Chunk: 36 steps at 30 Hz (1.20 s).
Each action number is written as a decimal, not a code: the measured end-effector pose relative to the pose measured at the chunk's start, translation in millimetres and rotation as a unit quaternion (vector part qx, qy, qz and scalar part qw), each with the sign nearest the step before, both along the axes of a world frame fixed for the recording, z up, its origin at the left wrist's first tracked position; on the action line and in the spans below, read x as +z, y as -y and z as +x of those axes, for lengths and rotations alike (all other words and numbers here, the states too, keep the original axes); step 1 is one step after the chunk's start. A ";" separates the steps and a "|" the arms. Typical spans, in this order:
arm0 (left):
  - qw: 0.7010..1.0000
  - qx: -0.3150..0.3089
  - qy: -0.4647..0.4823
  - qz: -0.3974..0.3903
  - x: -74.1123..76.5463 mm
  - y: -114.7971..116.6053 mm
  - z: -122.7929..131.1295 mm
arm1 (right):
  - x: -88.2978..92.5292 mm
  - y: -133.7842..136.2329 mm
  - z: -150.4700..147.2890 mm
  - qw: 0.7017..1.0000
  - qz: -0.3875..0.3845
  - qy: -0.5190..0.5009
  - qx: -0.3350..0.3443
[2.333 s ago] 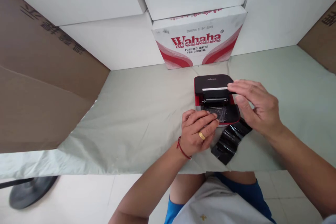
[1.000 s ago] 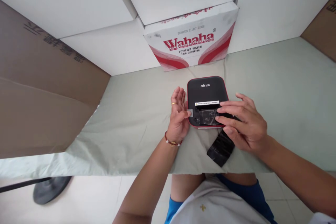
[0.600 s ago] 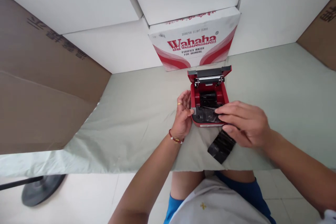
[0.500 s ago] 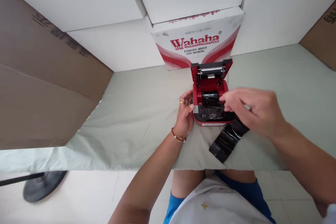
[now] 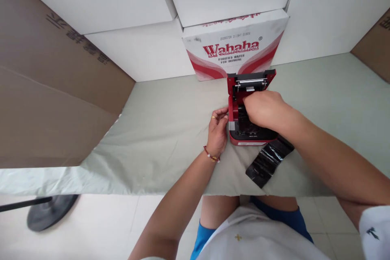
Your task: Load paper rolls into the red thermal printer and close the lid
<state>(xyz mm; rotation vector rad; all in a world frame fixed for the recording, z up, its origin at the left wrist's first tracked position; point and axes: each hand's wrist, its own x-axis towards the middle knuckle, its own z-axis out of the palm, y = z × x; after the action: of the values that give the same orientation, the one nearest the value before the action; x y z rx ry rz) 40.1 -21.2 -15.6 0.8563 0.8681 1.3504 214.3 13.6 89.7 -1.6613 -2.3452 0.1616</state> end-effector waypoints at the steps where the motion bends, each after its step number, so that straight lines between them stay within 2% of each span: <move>1: 1.000 0.001 0.000 -0.003 0.7 0.1 0.3 | 7.4 7.0 1.8 1.000 0.003 0.014 -0.010; 3: 1.000 0.003 -0.002 -0.009 1.8 0.3 0.5 | 27.0 25.9 11.8 0.999 0.018 0.025 -0.018; 5: 1.000 0.005 -0.004 -0.010 2.4 0.1 0.5 | 47.4 47.9 35.9 0.999 0.039 -0.011 -0.006; 8: 1.000 0.002 -0.001 -0.008 3.1 -0.3 0.3 | 61.2 76.3 100.9 0.996 0.046 -0.079 -0.020; 11: 1.000 0.001 0.007 -0.011 5.1 -0.3 0.9 | 46.6 94.0 171.9 0.995 0.003 -0.040 -0.092; 13: 1.000 0.007 0.020 -0.017 7.2 -0.1 1.9 | 29.0 102.8 199.0 0.988 -0.092 -0.011 -0.124; 14: 0.999 0.011 0.028 -0.020 8.3 0.0 2.4 | 20.1 107.3 203.5 0.982 -0.135 0.002 -0.130; 16: 0.999 0.018 0.040 -0.023 10.0 -0.1 3.2 | 4.3 116.9 195.7 0.977 -0.166 0.015 -0.134; 19: 0.998 0.020 0.047 -0.022 11.0 -0.5 3.5 | -15.2 132.5 160.2 0.982 -0.127 0.002 -0.140; 22: 0.998 0.017 0.046 -0.028 10.5 -0.9 2.8 | -31.9 144.3 124.7 0.986 -0.132 0.008 -0.102; 26: 0.998 0.016 0.039 -0.038 9.7 -0.9 1.9 | -47.1 146.2 105.6 0.991 -0.092 0.050 -0.083; 29: 0.999 0.016 0.039 -0.034 9.0 -0.9 2.0 | -47.2 139.4 110.3 0.994 -0.084 0.036 -0.058; 32: 0.999 0.014 0.038 -0.029 8.2 -1.1 2.3 | -38.2 130.2 115.2 0.994 -0.097 0.017 -0.037; 36: 0.999 0.014 0.033 -0.024 8.0 -1.5 2.5 | -28.1 119.2 103.3 0.992 -0.118 0.040 -0.036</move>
<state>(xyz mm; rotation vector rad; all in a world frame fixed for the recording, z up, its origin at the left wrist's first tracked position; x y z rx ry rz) 42.6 -19.6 -7.5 0.7598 0.8613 1.3695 317.6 -105.6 61.6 -1.8908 -2.3977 0.3777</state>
